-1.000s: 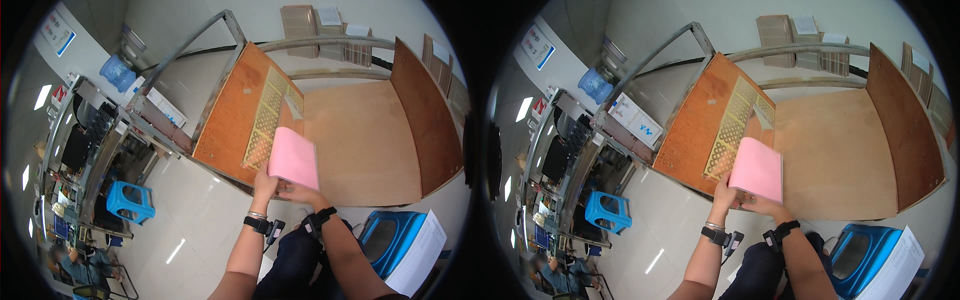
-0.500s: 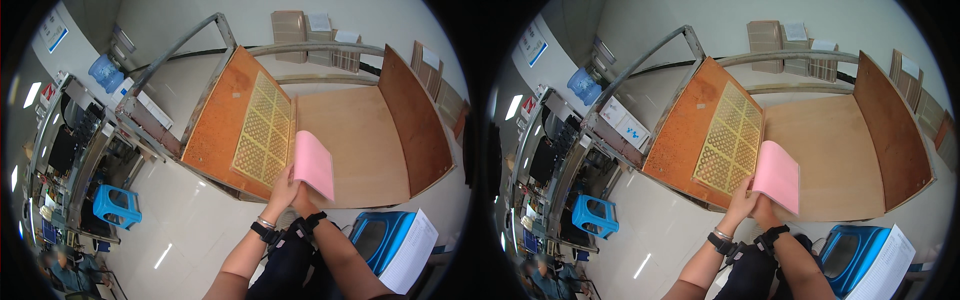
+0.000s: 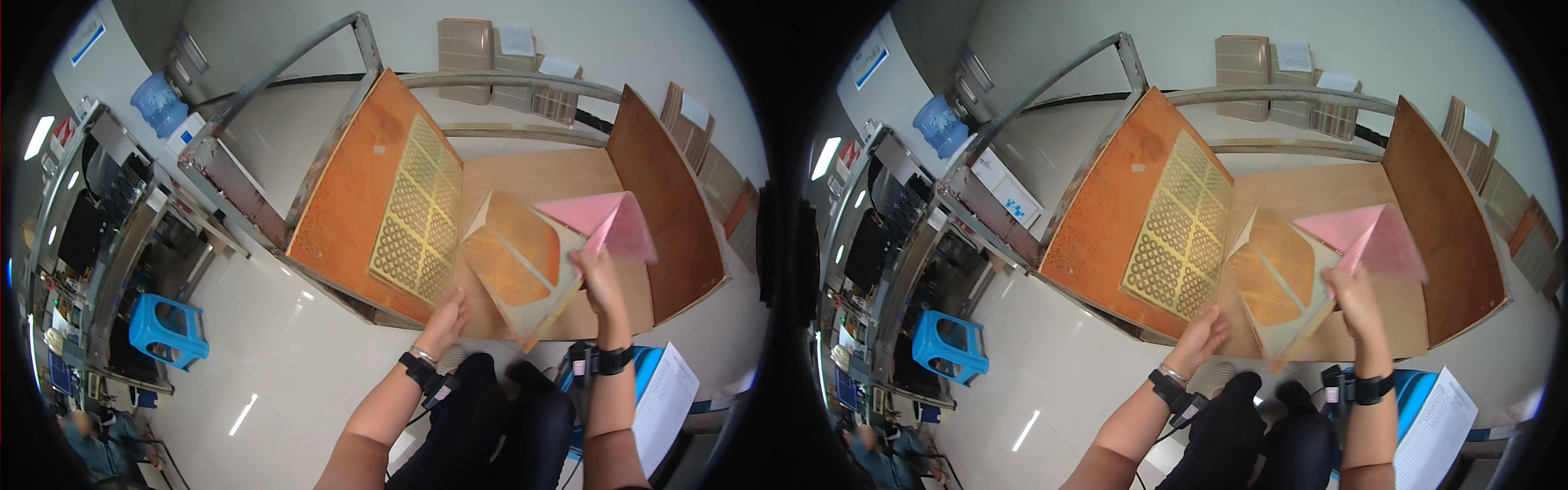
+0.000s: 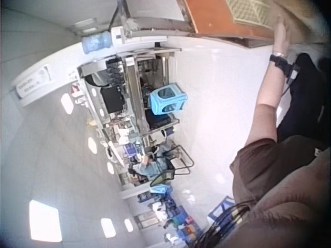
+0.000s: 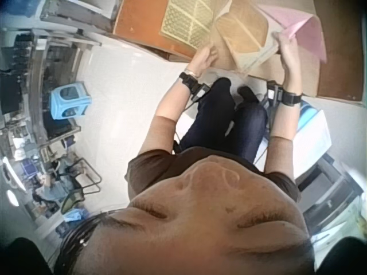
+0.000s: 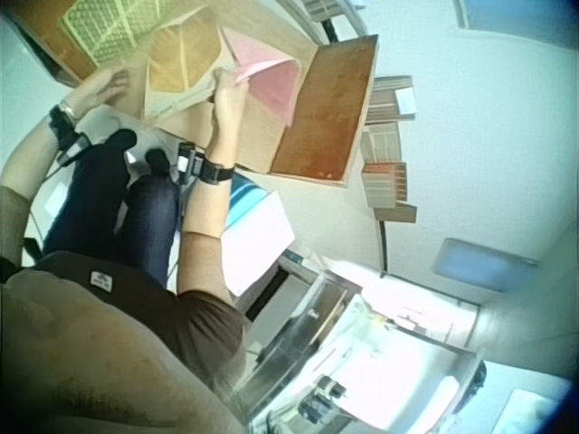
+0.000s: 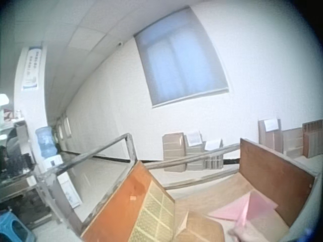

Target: Filling out production forms and checking an inventory list with a pen.

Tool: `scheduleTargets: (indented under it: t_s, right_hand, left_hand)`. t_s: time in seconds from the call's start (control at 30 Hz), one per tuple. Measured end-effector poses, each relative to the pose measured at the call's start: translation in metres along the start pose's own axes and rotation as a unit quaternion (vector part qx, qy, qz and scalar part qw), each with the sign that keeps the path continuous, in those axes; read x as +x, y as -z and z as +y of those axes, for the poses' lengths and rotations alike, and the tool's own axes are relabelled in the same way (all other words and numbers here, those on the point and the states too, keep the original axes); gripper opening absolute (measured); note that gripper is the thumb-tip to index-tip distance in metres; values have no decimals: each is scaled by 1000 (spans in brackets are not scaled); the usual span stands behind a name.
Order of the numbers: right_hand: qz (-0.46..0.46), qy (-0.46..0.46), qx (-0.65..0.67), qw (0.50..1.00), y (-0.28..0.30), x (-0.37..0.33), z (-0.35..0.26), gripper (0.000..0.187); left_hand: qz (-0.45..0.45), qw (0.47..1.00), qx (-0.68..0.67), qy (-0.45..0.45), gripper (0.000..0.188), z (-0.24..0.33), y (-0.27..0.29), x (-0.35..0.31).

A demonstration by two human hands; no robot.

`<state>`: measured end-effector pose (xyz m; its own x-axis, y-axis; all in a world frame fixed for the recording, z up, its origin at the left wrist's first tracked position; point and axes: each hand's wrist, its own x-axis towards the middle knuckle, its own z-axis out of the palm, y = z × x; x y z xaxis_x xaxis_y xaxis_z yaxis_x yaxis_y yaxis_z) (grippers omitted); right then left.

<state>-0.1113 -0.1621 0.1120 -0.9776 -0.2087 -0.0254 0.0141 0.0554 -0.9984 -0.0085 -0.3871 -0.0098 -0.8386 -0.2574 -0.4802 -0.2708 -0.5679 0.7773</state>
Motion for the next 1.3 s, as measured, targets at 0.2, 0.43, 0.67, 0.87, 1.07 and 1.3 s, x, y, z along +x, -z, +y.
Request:
scheduleTargets:
  t_s: [0.2, 0.43, 0.67, 0.87, 1.07, 1.3]
  right_hand:
    - [-103, -97, -18, 990, 35, 24, -56, 36]
    - [-178, -120, -150, 965, -28, 86, -124, 26]
    - [-169, -119, -198, 958, -72, 137, -124, 31]
    - [-184, -82, -249, 947, -128, 125, -142, 42]
    - [-368, -101, -98, 919, -164, 131, -129, 81]
    - [-441, -47, -284, 850, -146, 86, -102, 67]
  left_hand:
    - [-98, 903, -395, 139, 30, -46, -41, 32]
    - [-94, 797, -595, 48, 11, -157, 4, 108]
    - [-37, 804, -593, 37, 27, 22, -80, 90]
    - [-34, 745, -665, 21, 28, 39, -60, 110]
    - [64, 703, -707, -38, 35, 64, -33, 115]
    - [104, 727, -672, -94, 23, 57, -7, 95]
